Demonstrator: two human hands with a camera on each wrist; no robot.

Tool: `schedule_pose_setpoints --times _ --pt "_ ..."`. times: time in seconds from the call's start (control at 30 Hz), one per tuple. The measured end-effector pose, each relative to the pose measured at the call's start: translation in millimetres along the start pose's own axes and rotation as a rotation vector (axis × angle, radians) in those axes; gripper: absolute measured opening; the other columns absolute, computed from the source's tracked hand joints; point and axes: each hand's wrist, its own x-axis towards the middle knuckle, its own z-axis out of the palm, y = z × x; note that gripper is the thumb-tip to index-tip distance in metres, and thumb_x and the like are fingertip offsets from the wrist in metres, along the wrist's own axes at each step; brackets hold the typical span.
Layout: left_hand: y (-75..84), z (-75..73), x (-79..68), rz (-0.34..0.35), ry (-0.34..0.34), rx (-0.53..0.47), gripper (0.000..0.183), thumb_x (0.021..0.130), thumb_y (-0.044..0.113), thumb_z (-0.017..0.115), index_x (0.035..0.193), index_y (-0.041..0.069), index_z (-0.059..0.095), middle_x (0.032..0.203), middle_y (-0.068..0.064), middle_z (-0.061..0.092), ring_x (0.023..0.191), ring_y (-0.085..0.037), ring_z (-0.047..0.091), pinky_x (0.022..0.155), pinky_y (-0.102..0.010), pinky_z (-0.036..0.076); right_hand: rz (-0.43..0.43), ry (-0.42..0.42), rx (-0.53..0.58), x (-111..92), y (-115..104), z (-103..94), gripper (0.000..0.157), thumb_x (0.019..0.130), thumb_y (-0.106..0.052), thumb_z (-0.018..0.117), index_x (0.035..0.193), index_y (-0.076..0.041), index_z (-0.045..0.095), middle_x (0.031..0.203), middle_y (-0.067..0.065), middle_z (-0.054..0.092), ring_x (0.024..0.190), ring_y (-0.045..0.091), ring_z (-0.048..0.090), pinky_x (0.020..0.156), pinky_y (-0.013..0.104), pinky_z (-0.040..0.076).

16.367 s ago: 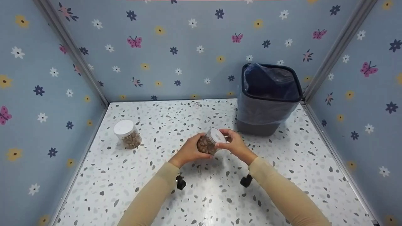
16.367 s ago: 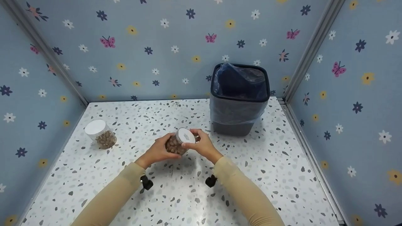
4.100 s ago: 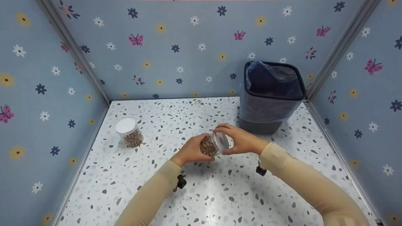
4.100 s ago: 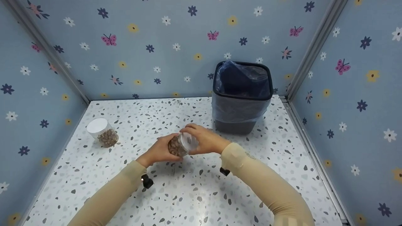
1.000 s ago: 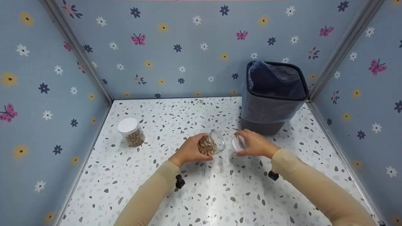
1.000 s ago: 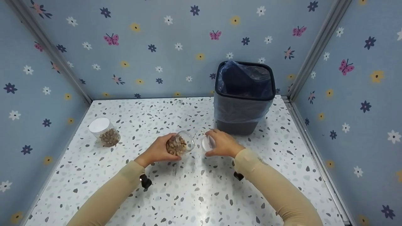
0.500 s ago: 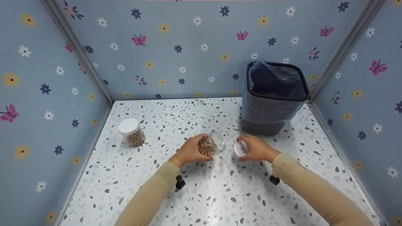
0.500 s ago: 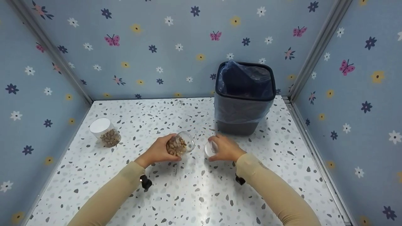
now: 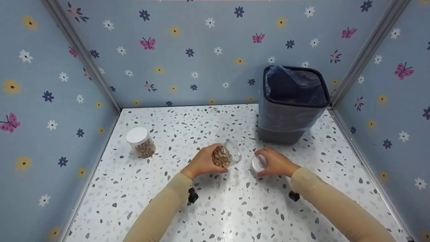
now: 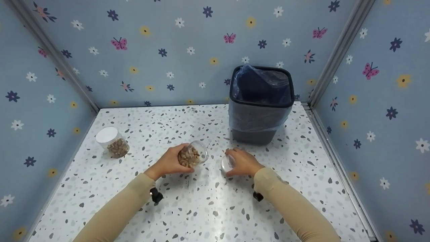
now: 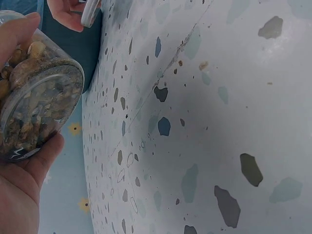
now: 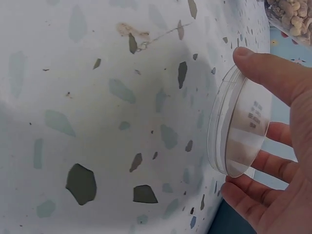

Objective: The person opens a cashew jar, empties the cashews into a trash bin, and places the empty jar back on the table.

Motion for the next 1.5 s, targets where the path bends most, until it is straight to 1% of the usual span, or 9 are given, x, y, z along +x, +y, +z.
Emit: schedule_pose_setpoints --times 0.2,0.33,0.43,0.6,0.67,0.9,1.07,1.27,1.5 --pt "-0.6 1.1 -0.3 -0.008 0.005 -0.024 0.090 0.073 0.025 0.102 0.150 0.011 0.059 0.144 -0.018 0.069 0.128 -0.029 0.067 0.115 -0.050 0.054 0.000 -0.008 0.006 -1 5 7.6 0.090 0.072 -0.035 0.100 0.149 -0.011 0.061 0.151 0.019 0.061 0.143 0.045 0.056 0.123 0.064 0.044" --pt "-1.0 1.4 -0.3 -0.012 0.007 -0.027 0.089 0.073 0.025 0.102 0.150 0.012 0.059 0.144 -0.018 0.069 0.129 -0.029 0.067 0.115 -0.051 0.054 0.013 -0.019 0.010 -2 8 10.6 0.092 0.071 -0.036 0.101 0.150 -0.011 0.061 0.156 0.025 0.057 0.145 0.048 0.054 0.123 0.066 0.042" --pt "-1.3 1.4 -0.3 -0.010 0.006 -0.023 0.089 0.073 0.027 0.102 0.150 0.013 0.059 0.143 -0.015 0.070 0.129 -0.028 0.067 0.115 -0.050 0.054 0.020 -0.022 0.010 -2 9 12.0 0.093 0.071 -0.036 0.102 0.150 -0.011 0.061 0.156 0.026 0.056 0.144 0.049 0.054 0.123 0.066 0.042" --pt "-1.3 1.1 -0.4 -0.014 0.000 -0.015 0.092 0.071 0.031 0.102 0.151 0.014 0.059 0.143 -0.010 0.070 0.129 -0.024 0.068 0.116 -0.047 0.054 0.015 -0.016 0.013 -4 11 14.3 0.093 0.071 -0.036 0.101 0.150 -0.009 0.061 0.148 0.019 0.063 0.138 0.043 0.060 0.120 0.063 0.046" --pt "-1.7 1.0 -0.2 -0.016 -0.002 -0.016 0.093 0.071 0.033 0.102 0.151 0.014 0.060 0.143 -0.011 0.071 0.128 -0.024 0.068 0.116 -0.046 0.054 0.020 -0.016 0.020 -4 12 15.3 0.094 0.070 -0.036 0.102 0.150 -0.009 0.062 0.146 0.017 0.064 0.136 0.041 0.061 0.120 0.062 0.047" --pt "-1.0 2.2 0.3 -0.035 0.003 -0.012 0.091 0.072 0.025 0.102 0.151 0.013 0.059 0.143 -0.015 0.070 0.128 -0.027 0.068 0.115 -0.048 0.054 0.022 -0.031 0.054 -6 11 16.3 0.095 0.069 -0.036 0.101 0.151 -0.011 0.061 0.154 0.017 0.061 0.143 0.042 0.057 0.123 0.063 0.044" --pt "-1.3 1.9 0.5 -0.042 0.001 -0.014 0.092 0.072 0.026 0.102 0.152 0.013 0.059 0.143 -0.012 0.070 0.128 -0.026 0.067 0.116 -0.048 0.054 0.011 -0.024 0.039 -5 11 17.8 0.092 0.069 -0.035 0.102 0.148 -0.010 0.063 0.151 0.016 0.063 0.140 0.042 0.059 0.121 0.062 0.045" --pt "-1.6 1.4 0.5 -0.041 0.001 -0.017 0.093 0.072 0.028 0.102 0.153 0.013 0.058 0.144 -0.014 0.069 0.129 -0.026 0.067 0.116 -0.049 0.054 0.010 -0.019 -0.001 -5 12 20.5 0.089 0.069 -0.034 0.102 0.146 -0.010 0.064 0.144 0.015 0.065 0.135 0.040 0.061 0.119 0.060 0.048" --pt "-0.9 1.5 -0.4 -0.038 0.007 -0.013 0.093 0.071 0.027 0.102 0.151 0.013 0.059 0.142 -0.013 0.070 0.127 -0.025 0.068 0.115 -0.048 0.055 0.022 -0.020 -0.017 -7 9 21.9 0.088 0.071 -0.033 0.101 0.147 -0.012 0.063 0.148 0.015 0.063 0.139 0.042 0.057 0.122 0.061 0.045"
